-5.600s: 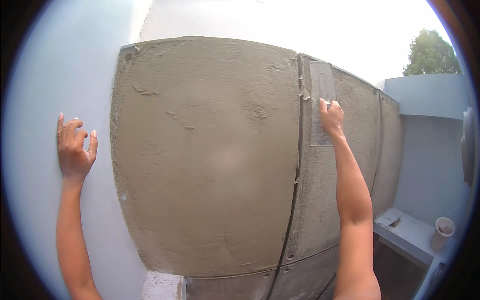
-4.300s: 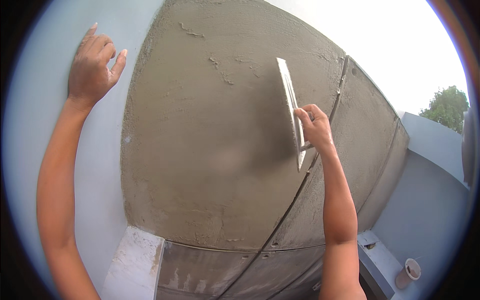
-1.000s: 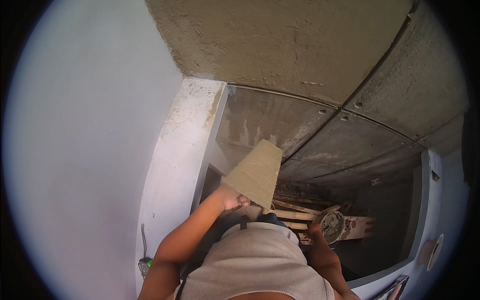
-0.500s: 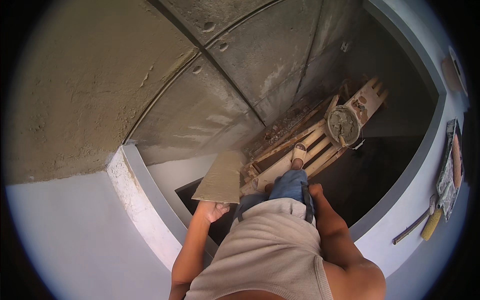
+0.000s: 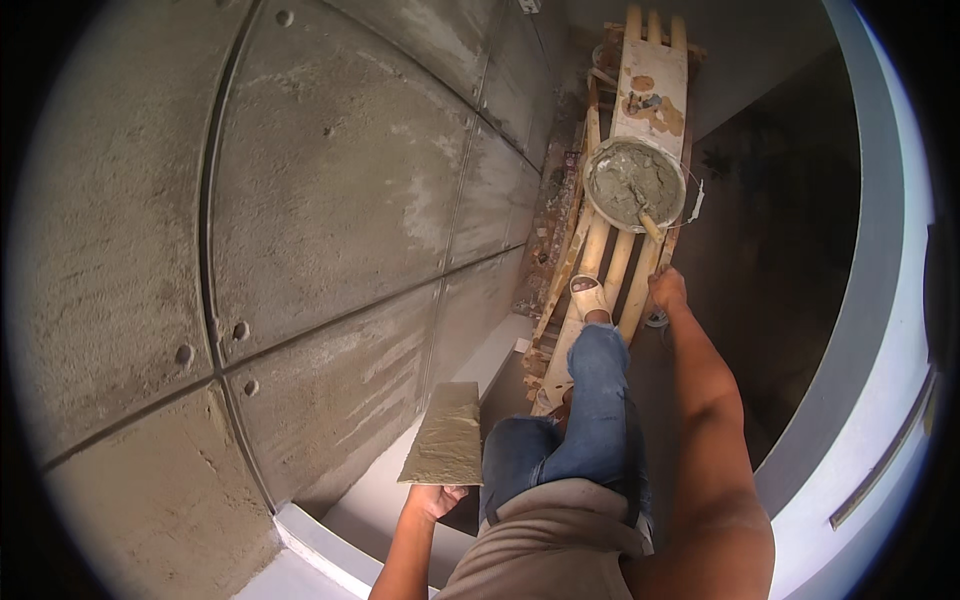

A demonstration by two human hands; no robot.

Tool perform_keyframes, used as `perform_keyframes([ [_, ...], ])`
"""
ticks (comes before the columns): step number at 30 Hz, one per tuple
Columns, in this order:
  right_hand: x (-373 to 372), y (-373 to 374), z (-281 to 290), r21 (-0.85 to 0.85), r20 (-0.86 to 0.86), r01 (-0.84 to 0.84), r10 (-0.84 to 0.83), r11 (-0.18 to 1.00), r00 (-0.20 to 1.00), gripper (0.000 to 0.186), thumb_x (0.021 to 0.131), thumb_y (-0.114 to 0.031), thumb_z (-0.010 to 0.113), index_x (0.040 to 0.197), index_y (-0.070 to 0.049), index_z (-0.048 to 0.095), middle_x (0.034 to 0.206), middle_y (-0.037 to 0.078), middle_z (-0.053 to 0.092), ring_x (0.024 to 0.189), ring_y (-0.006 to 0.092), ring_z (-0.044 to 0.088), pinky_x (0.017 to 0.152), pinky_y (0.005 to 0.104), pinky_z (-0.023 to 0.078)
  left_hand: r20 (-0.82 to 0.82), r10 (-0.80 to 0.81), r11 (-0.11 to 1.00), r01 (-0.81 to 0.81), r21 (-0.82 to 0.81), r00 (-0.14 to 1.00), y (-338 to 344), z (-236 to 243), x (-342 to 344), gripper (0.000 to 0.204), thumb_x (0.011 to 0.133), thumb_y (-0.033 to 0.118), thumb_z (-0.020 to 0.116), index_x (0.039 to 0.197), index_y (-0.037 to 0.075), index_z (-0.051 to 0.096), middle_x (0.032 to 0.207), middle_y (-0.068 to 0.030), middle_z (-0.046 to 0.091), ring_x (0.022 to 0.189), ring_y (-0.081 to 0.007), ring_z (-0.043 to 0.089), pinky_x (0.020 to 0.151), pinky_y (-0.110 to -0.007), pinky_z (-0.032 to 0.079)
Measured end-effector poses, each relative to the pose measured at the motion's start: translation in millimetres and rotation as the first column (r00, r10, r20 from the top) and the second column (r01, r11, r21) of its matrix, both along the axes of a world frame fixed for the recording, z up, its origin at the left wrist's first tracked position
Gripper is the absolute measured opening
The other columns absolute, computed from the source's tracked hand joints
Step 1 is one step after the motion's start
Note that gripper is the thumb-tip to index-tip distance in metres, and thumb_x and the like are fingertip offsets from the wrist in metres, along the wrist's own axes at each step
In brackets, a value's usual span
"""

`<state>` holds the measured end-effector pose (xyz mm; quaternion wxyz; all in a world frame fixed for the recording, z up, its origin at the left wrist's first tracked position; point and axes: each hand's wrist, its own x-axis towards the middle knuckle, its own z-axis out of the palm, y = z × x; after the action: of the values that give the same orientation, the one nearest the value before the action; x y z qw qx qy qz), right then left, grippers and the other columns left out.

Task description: The person applies and smooths wet plaster onto a curved wall using a trowel and a hawk. They repeatedly scoop plaster from a bucket, spread it across the surface, and level it with the trowel. The person also pours water from a small cup onto the wall and spreads it with the trowel.

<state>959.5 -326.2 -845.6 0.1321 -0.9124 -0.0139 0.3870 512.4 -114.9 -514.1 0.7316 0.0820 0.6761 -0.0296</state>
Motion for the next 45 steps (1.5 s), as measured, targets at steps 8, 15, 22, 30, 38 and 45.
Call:
perform_keyframes([
  [8,85,77,-83,-0.229,0.234,-0.260,0.312,0.938,0.921,0.036,0.099,-0.026,0.055,0.125,-0.004,0.065,0.128,0.016,0.064,0.125,0.0341,0.058,0.104,0.0503,0.046,-0.040,-0.209,0.977,0.210,0.038,0.977,43,-110,91,0.039,0.102,0.036,0.055,0.132,0.011,0.061,0.123,-0.0068,0.068,0.105,-0.0231,0.067,0.084,-0.040,0.057],
  [15,117,104,-154,-0.375,0.029,-0.325,0.361,0.868,0.932,0.032,0.097,-0.021,0.052,0.116,-0.007,0.074,0.134,0.016,0.063,0.127,0.0324,0.059,0.103,0.0469,0.046,0.086,-0.355,0.935,0.352,0.045,0.931,60,-220,161,0.045,0.102,0.033,0.055,0.141,0.009,0.055,0.138,-0.0113,0.061,0.122,-0.0286,0.061,0.102,-0.046,0.052],
  [22,152,99,-90,-0.236,-0.201,-0.529,0.492,0.815,0.847,0.034,0.098,-0.019,0.053,0.123,-0.004,0.070,0.129,0.023,0.065,0.114,0.0372,0.067,0.092,0.0424,0.056,-0.068,-0.339,0.937,0.343,0.065,0.938,62,-258,234,0.047,0.104,0.030,0.054,0.144,0.005,0.049,0.139,-0.0121,0.057,0.122,-0.0261,0.059,0.101,-0.041,0.052],
  [30,145,75,-64,-0.135,0.062,-0.350,0.361,0.927,0.931,0.032,0.100,-0.021,0.052,0.121,0.002,0.061,0.111,0.026,0.069,0.107,0.0416,0.069,0.092,0.0482,0.056,-0.047,-0.482,0.863,0.484,0.145,0.875,75,-283,271,0.041,0.102,0.022,0.055,0.135,-0.004,0.055,0.119,-0.0140,0.066,0.101,-0.0227,0.067,0.089,-0.036,0.055],
  [38,120,126,-143,0.036,-0.043,-0.270,0.271,0.962,0.962,0.034,0.100,-0.031,0.056,0.114,-0.001,0.066,0.113,0.027,0.069,0.105,0.0393,0.068,0.091,0.0481,0.055,0.011,-0.557,0.809,0.539,0.234,0.831,87,-309,288,0.041,0.103,0.021,0.052,0.132,-0.008,0.055,0.119,-0.0171,0.066,0.100,-0.0233,0.068,0.085,-0.036,0.056],
  [45,106,159,-166,0.197,-0.411,0.514,-0.405,0.835,0.816,0.037,0.101,-0.034,0.059,0.111,0.002,0.067,0.087,0.022,0.071,0.064,0.0325,0.071,0.067,0.0404,0.057,-0.086,-0.461,0.848,0.467,0.251,0.883,97,-335,299,0.044,0.103,0.027,0.053,0.135,-0.003,0.055,0.121,-0.0139,0.066,0.104,-0.0247,0.067,0.089,-0.038,0.055],
])
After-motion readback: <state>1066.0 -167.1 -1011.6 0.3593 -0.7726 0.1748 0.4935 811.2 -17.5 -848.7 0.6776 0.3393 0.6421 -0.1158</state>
